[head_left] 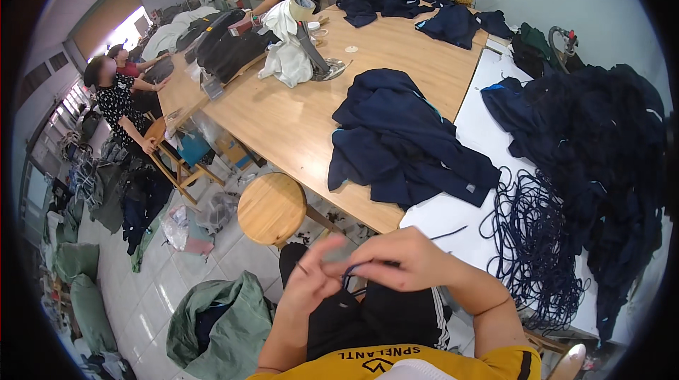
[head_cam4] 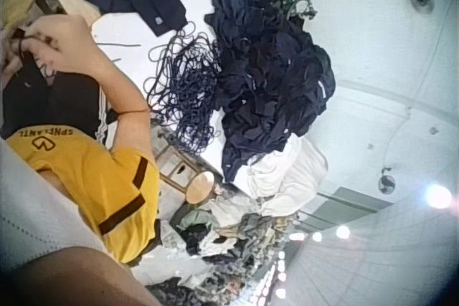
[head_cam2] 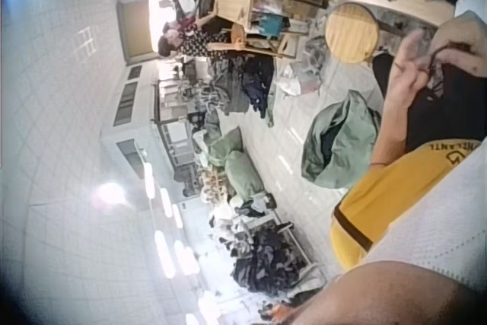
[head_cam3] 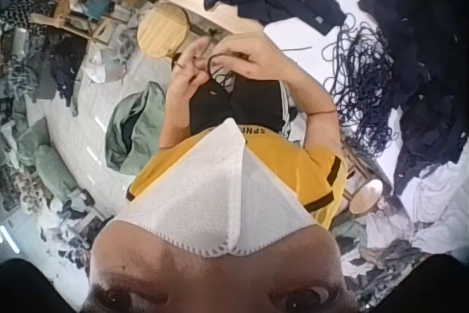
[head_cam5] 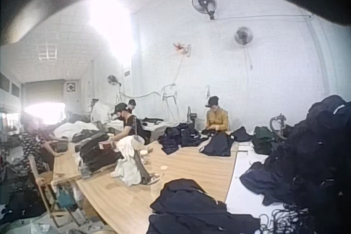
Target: Threading a drawstring cord into the waistband of navy blue trousers using a long metal needle tool.
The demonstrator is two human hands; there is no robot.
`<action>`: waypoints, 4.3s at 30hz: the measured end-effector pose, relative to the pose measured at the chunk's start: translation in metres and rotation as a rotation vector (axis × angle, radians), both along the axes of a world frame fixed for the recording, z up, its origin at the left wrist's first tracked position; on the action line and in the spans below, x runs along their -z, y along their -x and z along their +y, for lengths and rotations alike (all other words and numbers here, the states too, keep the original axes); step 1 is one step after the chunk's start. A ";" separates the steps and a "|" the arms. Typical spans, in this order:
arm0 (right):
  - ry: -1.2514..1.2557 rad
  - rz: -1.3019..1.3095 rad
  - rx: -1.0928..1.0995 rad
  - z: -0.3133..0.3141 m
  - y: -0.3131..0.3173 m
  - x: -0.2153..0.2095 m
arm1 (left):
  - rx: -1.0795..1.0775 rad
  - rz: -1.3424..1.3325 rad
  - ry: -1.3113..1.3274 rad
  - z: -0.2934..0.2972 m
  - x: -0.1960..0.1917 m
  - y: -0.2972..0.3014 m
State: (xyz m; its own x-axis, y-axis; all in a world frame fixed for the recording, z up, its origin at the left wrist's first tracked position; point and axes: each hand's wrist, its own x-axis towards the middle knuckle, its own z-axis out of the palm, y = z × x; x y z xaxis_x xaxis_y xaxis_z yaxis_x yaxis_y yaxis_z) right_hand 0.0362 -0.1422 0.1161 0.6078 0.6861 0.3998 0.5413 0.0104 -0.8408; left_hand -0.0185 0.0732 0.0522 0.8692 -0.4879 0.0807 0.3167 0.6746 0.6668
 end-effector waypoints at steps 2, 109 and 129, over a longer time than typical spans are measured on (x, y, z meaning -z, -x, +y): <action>-0.085 0.226 0.127 -0.010 -0.004 0.007 | 0.121 -0.156 -0.316 -0.017 -0.004 0.001; -0.406 0.807 0.615 -0.029 0.020 0.089 | -0.687 0.161 0.455 -0.057 -0.003 -0.044; -0.439 1.021 0.365 -0.032 0.016 0.101 | -0.645 0.079 0.173 -0.076 0.001 -0.040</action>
